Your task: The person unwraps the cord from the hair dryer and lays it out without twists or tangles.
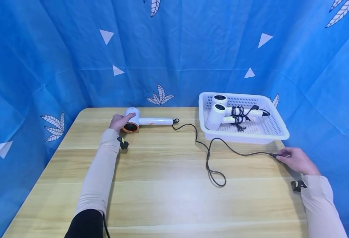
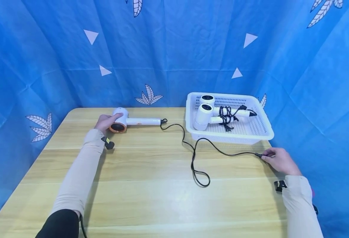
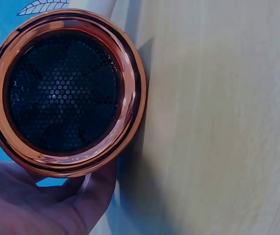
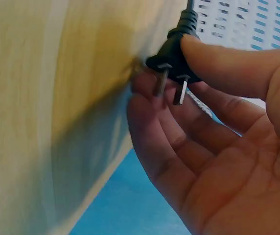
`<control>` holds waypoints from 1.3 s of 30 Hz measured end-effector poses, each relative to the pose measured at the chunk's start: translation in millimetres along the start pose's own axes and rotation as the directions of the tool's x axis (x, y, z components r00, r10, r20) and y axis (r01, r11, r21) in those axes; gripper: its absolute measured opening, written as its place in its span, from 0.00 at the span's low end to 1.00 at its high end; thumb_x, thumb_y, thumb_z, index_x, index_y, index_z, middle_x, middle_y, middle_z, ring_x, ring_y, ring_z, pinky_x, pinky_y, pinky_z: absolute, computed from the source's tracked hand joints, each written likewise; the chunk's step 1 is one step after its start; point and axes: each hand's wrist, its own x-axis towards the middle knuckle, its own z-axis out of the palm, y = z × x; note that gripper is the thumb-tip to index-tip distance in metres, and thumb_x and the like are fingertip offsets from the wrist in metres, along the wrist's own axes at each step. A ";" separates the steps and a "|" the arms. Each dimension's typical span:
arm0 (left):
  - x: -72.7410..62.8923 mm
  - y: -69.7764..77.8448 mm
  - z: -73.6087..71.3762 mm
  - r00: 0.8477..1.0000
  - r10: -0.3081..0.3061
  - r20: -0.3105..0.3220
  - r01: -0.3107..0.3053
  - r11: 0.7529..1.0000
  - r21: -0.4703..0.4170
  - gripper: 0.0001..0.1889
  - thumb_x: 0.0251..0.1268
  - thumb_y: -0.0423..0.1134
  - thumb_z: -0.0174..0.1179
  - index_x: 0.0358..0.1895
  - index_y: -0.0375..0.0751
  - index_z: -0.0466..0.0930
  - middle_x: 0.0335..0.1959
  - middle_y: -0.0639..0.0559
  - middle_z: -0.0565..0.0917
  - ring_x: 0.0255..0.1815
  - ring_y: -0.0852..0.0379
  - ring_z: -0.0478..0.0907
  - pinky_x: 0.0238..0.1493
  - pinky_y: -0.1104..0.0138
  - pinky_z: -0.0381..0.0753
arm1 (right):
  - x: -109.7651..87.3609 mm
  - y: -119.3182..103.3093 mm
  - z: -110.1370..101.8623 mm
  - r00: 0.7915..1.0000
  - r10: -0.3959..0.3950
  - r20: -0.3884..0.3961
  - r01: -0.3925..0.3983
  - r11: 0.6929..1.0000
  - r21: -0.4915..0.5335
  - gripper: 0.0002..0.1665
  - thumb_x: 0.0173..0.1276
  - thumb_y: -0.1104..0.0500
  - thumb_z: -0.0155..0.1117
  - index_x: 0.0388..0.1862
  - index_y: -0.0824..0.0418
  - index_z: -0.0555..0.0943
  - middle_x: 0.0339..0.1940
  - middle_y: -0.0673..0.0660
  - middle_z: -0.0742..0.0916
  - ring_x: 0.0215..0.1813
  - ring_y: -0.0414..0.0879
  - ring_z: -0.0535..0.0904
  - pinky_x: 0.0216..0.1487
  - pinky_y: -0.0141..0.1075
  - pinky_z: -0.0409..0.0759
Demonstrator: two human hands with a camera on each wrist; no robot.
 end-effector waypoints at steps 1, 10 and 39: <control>0.0 -0.1 0.2 1.000 -0.002 0.001 0.002 1.000 -0.002 0.41 0.60 0.71 0.64 0.57 0.33 0.78 0.53 0.42 0.80 0.45 0.51 0.74 0.42 0.68 0.74 | 1.5 0.7 0.9 1.000 0.002 -0.003 -0.002 1.000 0.000 0.13 0.71 0.62 0.67 0.45 0.73 0.85 0.38 0.66 0.90 0.34 0.27 0.76 0.35 0.28 0.76; -0.9 3.2 5.7 1.000 -0.013 -0.002 0.013 1.000 0.002 0.45 0.62 0.72 0.62 0.65 0.32 0.77 0.60 0.39 0.79 0.51 0.49 0.74 0.45 0.68 0.73 | 6.1 5.9 6.2 0.999 0.022 -0.038 -0.021 1.000 0.011 0.15 0.73 0.61 0.66 0.46 0.74 0.84 0.38 0.68 0.90 0.34 0.26 0.75 0.34 0.28 0.76; 7.2 10.1 15.8 1.000 -0.030 0.008 0.031 0.998 -0.057 0.49 0.62 0.78 0.55 0.66 0.34 0.77 0.65 0.39 0.79 0.56 0.48 0.75 0.55 0.64 0.75 | 4.9 -14.3 0.3 0.983 0.182 -0.020 -0.182 0.983 0.006 0.32 0.82 0.47 0.53 0.61 0.78 0.77 0.57 0.81 0.82 0.55 0.75 0.80 0.50 0.64 0.79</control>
